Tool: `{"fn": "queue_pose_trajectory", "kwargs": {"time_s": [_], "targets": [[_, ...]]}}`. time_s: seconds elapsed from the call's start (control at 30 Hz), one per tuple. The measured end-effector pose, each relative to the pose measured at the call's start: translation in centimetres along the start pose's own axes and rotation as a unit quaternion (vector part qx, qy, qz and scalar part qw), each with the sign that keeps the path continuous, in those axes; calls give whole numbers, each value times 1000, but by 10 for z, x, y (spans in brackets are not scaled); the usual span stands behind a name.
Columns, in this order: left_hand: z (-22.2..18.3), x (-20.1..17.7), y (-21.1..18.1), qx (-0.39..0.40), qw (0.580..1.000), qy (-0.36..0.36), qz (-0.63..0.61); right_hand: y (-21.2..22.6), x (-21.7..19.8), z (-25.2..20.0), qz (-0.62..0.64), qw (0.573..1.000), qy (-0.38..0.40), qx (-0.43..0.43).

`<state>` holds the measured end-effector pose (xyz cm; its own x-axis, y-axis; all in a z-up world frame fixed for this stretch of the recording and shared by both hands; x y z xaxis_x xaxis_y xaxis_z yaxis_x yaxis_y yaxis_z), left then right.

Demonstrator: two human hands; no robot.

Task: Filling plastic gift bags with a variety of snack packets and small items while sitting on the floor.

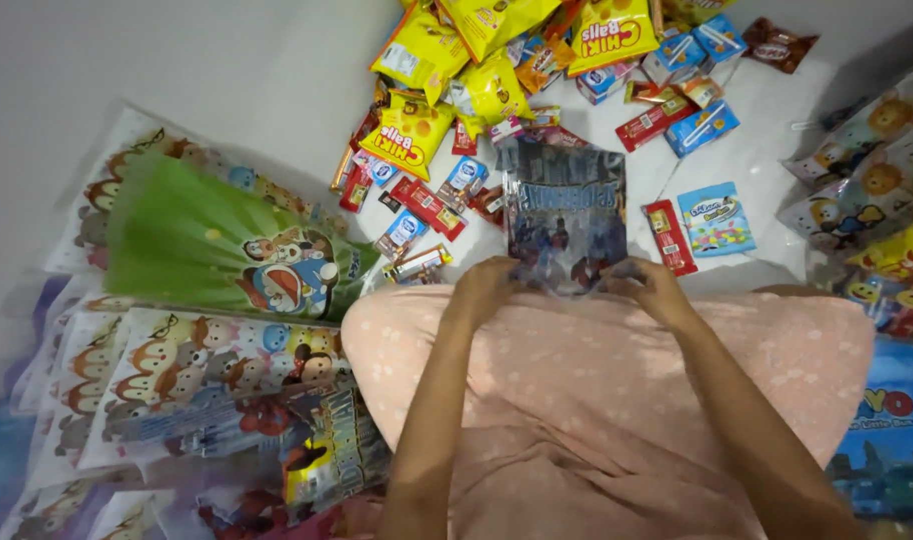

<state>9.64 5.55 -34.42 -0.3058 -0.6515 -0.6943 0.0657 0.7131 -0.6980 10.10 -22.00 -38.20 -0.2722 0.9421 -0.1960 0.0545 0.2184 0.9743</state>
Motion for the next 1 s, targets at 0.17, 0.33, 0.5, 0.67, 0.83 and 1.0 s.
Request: {"fn": "queue_pose_trajectory", "kwargs": {"time_s": [0.17, 0.33, 0.5, 0.67, 0.83, 1.0], "targets": [[26, 26, 49, -50, 997, -33, 38, -69, -12, 14, -57, 994, -48, 76], [25, 17, 47, -90, 995, -34, 3, -104, -33, 18, -138, 976, -112, 127], [29, 22, 61, -150, 987, -33, 41, -95, -35, 19, -177, 967, -123, 139], [10, -24, -31, 31, 984, -115, -132, -87, -31, 21, -211, 955, -117, 174], [-8, -34, -81, 163, 977, -102, -94, -101, -25, 21, -208, 962, -107, 144], [-3, -11, -54, 68, 997, -25, -11, -119, -16, 25, -145, 980, -64, 125]]}}
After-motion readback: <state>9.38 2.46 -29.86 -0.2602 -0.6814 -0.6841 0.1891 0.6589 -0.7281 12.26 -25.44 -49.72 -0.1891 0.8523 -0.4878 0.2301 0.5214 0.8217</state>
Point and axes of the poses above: each hand's wrist, its own z-axis towards the middle knuckle, its own x-axis out of the palm, y = z × x, the point moved 10 cm from there along z, towards the middle knuckle, and after that the axes turned 4 degrees about -z, right-handed, at the moved point
